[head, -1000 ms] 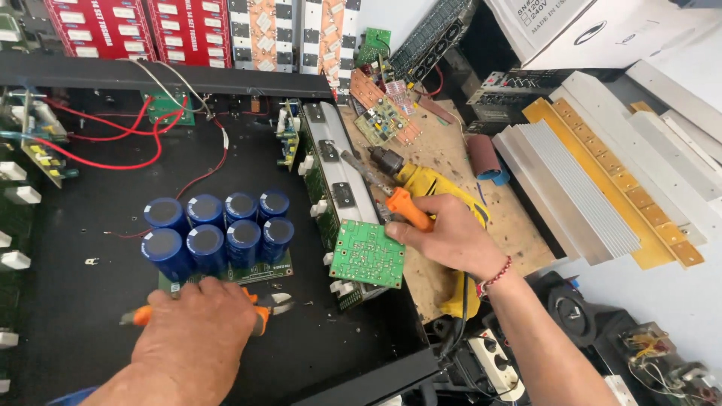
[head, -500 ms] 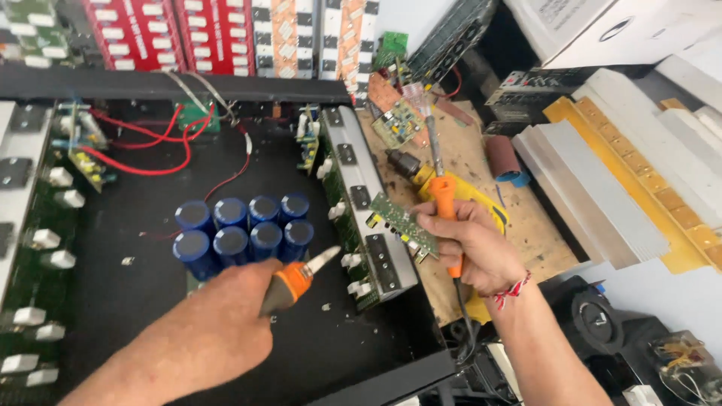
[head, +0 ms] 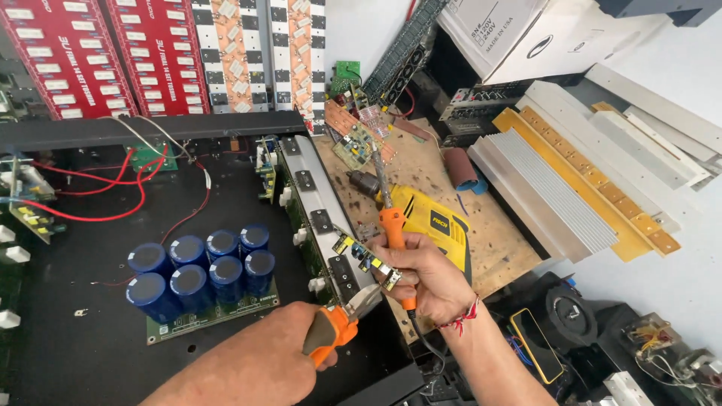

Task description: The person uses a soldering iron and pliers to work on a green circuit board, applying heat to various points on the board. They then use the pliers to remove a component from the board and place it on the workbench.

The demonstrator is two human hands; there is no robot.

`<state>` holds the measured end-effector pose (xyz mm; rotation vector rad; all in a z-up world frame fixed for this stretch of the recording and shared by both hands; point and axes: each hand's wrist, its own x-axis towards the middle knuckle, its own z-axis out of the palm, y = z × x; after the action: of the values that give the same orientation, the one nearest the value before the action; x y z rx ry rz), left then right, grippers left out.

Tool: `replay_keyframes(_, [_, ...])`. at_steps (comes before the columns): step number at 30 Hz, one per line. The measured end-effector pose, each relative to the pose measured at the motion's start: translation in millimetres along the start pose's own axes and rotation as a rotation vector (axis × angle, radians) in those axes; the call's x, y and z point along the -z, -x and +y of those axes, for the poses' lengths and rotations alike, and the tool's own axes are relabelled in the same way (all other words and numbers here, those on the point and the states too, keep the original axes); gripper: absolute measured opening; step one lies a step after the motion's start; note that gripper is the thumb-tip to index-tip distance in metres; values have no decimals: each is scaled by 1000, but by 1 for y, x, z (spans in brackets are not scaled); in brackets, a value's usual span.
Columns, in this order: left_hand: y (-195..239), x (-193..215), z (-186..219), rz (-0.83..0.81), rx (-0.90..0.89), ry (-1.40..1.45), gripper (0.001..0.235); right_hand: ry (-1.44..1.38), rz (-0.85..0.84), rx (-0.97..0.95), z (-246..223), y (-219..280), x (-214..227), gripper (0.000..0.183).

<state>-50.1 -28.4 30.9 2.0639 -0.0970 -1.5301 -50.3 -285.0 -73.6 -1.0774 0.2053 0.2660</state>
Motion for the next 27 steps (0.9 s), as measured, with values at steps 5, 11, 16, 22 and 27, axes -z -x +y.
replay_keyframes(5, [-9, -5, -6, 98, -68, -109, 47, 103, 165, 47, -4, 1, -8, 8])
replay_keyframes(11, [-18, -7, -5, 232, -23, -422, 34, 174, 244, 98, -5, 5, -20, 10])
replay_keyframes(16, [-42, -11, -22, 317, -96, -614, 42, 174, 283, 132, -5, 7, -28, 6])
replay_keyframes(22, [-97, -35, -65, 1113, -335, -918, 39, 128, 290, 156, 1, 8, -32, 12])
replay_keyframes(27, [-91, -42, -65, 1584, -400, -996, 16, 92, 331, 154, 5, 5, -34, 8])
